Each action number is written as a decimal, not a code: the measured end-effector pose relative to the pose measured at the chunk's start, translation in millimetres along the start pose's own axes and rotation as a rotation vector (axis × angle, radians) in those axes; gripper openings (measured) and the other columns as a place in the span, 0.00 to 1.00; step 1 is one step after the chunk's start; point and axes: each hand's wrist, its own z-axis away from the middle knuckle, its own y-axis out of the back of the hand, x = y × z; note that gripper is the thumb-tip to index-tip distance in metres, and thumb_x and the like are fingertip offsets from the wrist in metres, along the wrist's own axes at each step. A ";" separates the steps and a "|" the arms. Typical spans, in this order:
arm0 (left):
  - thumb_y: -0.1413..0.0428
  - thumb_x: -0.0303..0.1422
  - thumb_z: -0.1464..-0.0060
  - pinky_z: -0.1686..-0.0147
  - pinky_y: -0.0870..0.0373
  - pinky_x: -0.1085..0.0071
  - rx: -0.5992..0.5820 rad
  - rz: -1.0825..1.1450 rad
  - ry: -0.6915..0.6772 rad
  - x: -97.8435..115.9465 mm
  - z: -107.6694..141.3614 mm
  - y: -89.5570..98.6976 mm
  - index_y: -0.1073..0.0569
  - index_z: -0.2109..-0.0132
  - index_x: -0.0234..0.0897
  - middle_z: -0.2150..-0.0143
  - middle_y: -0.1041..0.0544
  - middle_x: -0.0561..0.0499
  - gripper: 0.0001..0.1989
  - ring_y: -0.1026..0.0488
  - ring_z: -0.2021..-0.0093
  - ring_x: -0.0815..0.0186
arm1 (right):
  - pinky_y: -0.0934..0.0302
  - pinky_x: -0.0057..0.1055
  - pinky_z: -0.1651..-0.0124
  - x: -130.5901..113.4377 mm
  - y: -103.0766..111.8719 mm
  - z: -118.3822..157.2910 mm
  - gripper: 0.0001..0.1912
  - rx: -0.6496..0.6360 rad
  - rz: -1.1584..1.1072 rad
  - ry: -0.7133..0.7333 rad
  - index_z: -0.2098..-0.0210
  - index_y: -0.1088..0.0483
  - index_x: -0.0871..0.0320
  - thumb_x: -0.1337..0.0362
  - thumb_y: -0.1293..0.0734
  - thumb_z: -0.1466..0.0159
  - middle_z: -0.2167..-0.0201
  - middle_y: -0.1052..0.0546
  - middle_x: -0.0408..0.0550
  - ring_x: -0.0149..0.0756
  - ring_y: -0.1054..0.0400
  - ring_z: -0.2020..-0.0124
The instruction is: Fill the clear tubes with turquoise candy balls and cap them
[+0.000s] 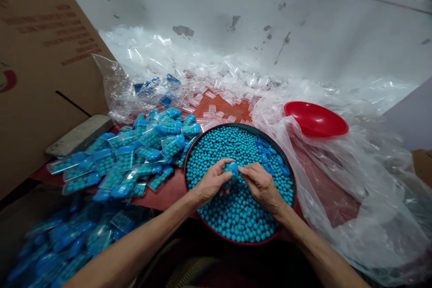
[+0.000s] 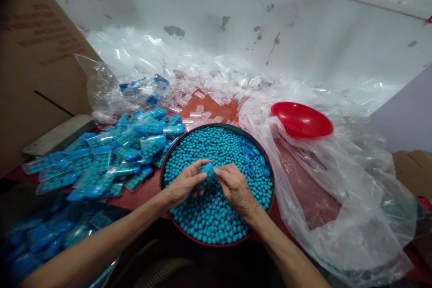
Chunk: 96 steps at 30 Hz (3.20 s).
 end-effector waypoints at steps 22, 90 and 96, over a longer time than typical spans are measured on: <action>0.50 0.33 0.51 0.80 0.42 0.79 0.021 -0.253 -0.071 7.1 6.0 -2.8 0.41 0.52 0.39 0.73 0.38 0.57 0.18 0.42 0.80 0.76 | 0.36 0.34 0.63 -0.4 2.5 -11.4 0.19 -0.025 -0.259 -0.399 0.50 0.40 0.57 0.60 0.41 0.40 0.70 0.29 0.47 0.37 0.32 0.67; 0.55 0.35 0.45 0.48 0.55 0.40 0.606 -1.818 -0.159 9.8 82.0 124.4 0.46 0.42 0.48 0.39 0.46 0.46 0.23 0.59 0.38 0.47 | 0.47 0.48 0.51 -24.7 -116.6 -171.1 0.42 -0.760 0.699 0.164 0.38 0.61 0.57 0.67 0.34 0.46 0.44 0.51 0.72 0.58 0.41 0.50; 0.58 0.31 0.44 0.47 0.57 0.41 0.692 -1.827 -0.132 4.6 107.9 132.2 0.39 0.45 0.47 0.41 0.41 0.45 0.19 0.54 0.39 0.49 | 0.44 0.46 0.54 -41.0 -114.9 -172.3 0.38 -0.875 0.573 0.101 0.38 0.61 0.59 0.74 0.41 0.45 0.43 0.54 0.75 0.58 0.39 0.52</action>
